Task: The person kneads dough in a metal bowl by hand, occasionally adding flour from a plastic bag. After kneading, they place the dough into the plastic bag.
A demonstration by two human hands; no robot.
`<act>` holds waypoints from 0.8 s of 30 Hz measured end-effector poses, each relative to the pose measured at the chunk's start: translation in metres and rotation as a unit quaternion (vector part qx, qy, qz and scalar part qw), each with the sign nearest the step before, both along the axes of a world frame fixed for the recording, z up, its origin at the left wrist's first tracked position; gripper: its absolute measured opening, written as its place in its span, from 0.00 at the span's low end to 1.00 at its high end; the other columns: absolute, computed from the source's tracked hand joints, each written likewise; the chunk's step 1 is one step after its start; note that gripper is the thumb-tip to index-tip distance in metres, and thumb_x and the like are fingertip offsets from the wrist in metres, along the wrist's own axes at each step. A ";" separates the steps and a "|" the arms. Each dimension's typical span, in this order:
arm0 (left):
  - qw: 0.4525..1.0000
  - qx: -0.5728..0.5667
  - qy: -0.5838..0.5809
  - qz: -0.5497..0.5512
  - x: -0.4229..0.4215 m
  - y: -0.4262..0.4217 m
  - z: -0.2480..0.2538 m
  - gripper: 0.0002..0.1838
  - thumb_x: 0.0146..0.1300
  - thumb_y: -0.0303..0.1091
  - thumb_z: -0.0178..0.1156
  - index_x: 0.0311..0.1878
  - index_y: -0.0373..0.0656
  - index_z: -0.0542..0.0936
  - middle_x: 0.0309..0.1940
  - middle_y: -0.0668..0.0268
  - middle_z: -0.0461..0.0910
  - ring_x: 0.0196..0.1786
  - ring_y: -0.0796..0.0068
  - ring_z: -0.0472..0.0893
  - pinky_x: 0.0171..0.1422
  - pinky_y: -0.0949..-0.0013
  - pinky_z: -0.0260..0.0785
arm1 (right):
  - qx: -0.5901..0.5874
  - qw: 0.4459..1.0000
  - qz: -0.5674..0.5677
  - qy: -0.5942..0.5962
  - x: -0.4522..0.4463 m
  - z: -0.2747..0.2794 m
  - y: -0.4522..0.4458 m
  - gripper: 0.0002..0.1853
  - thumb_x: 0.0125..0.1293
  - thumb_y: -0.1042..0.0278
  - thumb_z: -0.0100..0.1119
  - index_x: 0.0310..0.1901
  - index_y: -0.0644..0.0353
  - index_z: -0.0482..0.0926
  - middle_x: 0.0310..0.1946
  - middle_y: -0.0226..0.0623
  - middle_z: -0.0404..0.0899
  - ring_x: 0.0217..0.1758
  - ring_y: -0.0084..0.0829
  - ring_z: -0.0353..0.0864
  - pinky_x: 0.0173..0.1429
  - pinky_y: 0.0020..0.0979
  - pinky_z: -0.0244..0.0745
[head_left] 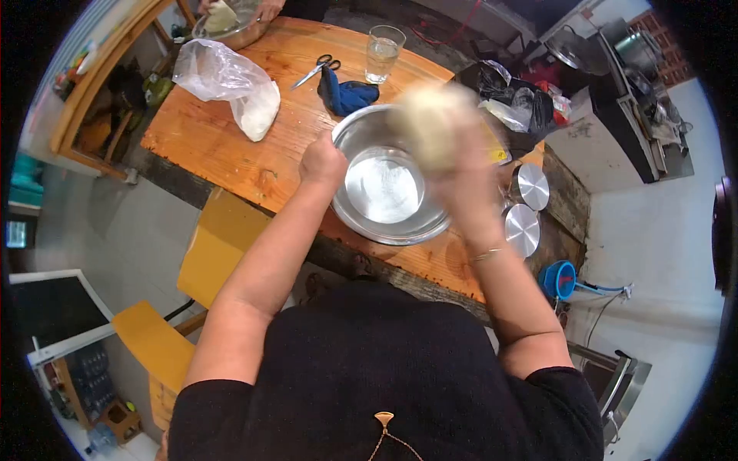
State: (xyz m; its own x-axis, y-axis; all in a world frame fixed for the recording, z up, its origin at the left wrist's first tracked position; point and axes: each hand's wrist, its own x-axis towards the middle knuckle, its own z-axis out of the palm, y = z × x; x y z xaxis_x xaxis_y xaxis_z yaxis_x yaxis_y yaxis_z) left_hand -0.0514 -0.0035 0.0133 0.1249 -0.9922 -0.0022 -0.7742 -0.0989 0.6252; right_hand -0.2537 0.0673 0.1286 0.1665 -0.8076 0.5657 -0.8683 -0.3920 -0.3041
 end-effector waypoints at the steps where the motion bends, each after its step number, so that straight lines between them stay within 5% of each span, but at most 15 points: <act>1: 1.000 0.000 -0.001 -0.002 0.000 0.000 0.002 0.12 0.57 0.30 0.50 0.43 0.40 0.76 0.35 0.46 0.80 0.43 0.45 0.79 0.48 0.50 0.70 | 0.238 0.967 0.023 0.091 0.012 -0.046 0.011 0.33 0.48 0.67 0.65 0.59 0.55 0.68 0.54 0.49 0.72 0.58 0.49 0.68 0.60 0.45 0.65; 2: 1.000 -0.001 -0.001 -0.005 0.000 0.000 0.002 0.12 0.57 0.30 0.50 0.43 0.40 0.76 0.35 0.46 0.80 0.43 0.45 0.79 0.48 0.50 0.70 | 0.454 0.859 0.075 0.223 0.015 -0.072 0.018 0.21 0.56 0.59 0.59 0.52 0.56 0.76 0.51 0.52 0.74 0.52 0.48 0.74 0.56 0.43 0.67; 4: 1.000 -0.006 0.017 -0.015 0.004 -0.001 0.001 0.12 0.57 0.29 0.50 0.44 0.40 0.76 0.35 0.45 0.80 0.43 0.45 0.79 0.48 0.49 0.70 | 0.535 0.823 0.151 0.120 0.017 -0.091 -0.005 0.17 0.63 0.53 0.51 0.39 0.57 0.82 0.42 0.52 0.79 0.43 0.44 0.79 0.51 0.41 0.71; 6: 1.000 0.002 0.014 -0.006 0.003 0.001 0.004 0.12 0.57 0.29 0.50 0.44 0.40 0.76 0.35 0.45 0.80 0.43 0.45 0.80 0.48 0.49 0.70 | 0.424 0.898 0.044 0.112 0.016 -0.079 -0.034 0.18 0.65 0.56 0.50 0.29 0.60 0.83 0.28 0.49 0.81 0.34 0.39 0.80 0.44 0.37 0.73; 8: 1.000 0.009 0.011 -0.002 0.002 0.003 0.006 0.12 0.56 0.28 0.50 0.44 0.40 0.76 0.36 0.45 0.80 0.43 0.45 0.80 0.48 0.49 0.70 | 0.469 0.877 0.015 -0.107 0.008 -0.050 -0.065 0.24 0.65 0.52 0.47 0.29 0.67 0.82 0.28 0.53 0.81 0.33 0.50 0.80 0.43 0.43 0.73; 10: 1.000 0.012 0.009 -0.002 0.001 0.002 0.007 0.12 0.57 0.28 0.51 0.44 0.39 0.76 0.36 0.45 0.80 0.43 0.45 0.80 0.48 0.49 0.70 | 0.473 0.867 -0.008 -0.154 0.000 -0.071 -0.093 0.26 0.65 0.49 0.48 0.31 0.69 0.81 0.31 0.55 0.81 0.36 0.51 0.80 0.45 0.43 0.72; 12: 1.000 0.022 0.003 0.002 0.002 0.001 0.009 0.12 0.57 0.29 0.52 0.44 0.39 0.75 0.36 0.45 0.80 0.43 0.46 0.80 0.49 0.49 0.70 | 0.376 0.926 -0.039 0.001 -0.005 -0.110 -0.117 0.26 0.64 0.49 0.48 0.34 0.71 0.81 0.34 0.56 0.81 0.41 0.51 0.80 0.50 0.43 0.71; 16: 1.000 0.027 0.000 -0.001 0.002 0.001 0.008 0.11 0.58 0.30 0.53 0.43 0.38 0.75 0.37 0.45 0.80 0.44 0.46 0.80 0.49 0.50 0.70 | 0.452 0.886 0.042 -0.098 0.016 -0.200 -0.152 0.25 0.61 0.48 0.53 0.41 0.66 0.80 0.41 0.54 0.80 0.44 0.49 0.79 0.51 0.38 0.71; 20: 0.999 0.037 0.016 0.018 0.002 0.000 0.008 0.11 0.58 0.30 0.54 0.43 0.38 0.75 0.37 0.45 0.80 0.44 0.46 0.79 0.50 0.50 0.70 | 0.499 0.861 0.032 -0.090 0.053 -0.170 -0.136 0.26 0.56 0.44 0.54 0.41 0.62 0.82 0.44 0.55 0.79 0.50 0.47 0.78 0.56 0.40 0.70; 22: 0.999 0.036 0.001 0.021 0.001 0.002 0.012 0.11 0.57 0.30 0.53 0.44 0.38 0.75 0.36 0.45 0.80 0.43 0.45 0.80 0.49 0.50 0.70 | 0.470 0.879 0.079 -0.005 0.061 -0.113 -0.097 0.23 0.53 0.46 0.58 0.42 0.56 0.82 0.41 0.56 0.79 0.48 0.49 0.78 0.55 0.42 0.71; 24: 1.000 0.023 0.006 0.020 0.002 -0.001 0.005 0.12 0.57 0.29 0.54 0.44 0.38 0.75 0.36 0.45 0.80 0.43 0.45 0.79 0.48 0.49 0.70 | 0.307 0.934 0.134 0.126 0.053 -0.087 -0.055 0.20 0.53 0.50 0.61 0.42 0.54 0.80 0.40 0.56 0.77 0.44 0.52 0.78 0.52 0.43 0.74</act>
State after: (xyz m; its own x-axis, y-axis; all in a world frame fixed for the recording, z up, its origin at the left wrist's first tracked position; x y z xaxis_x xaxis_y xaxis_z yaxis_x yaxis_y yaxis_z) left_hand -0.0494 -0.0041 0.0186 0.1637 -0.9853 -0.0499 -0.7611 -0.1583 0.6290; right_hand -0.2008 0.0122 0.0419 0.4740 -0.8773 -0.0755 -0.8387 -0.4237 -0.3420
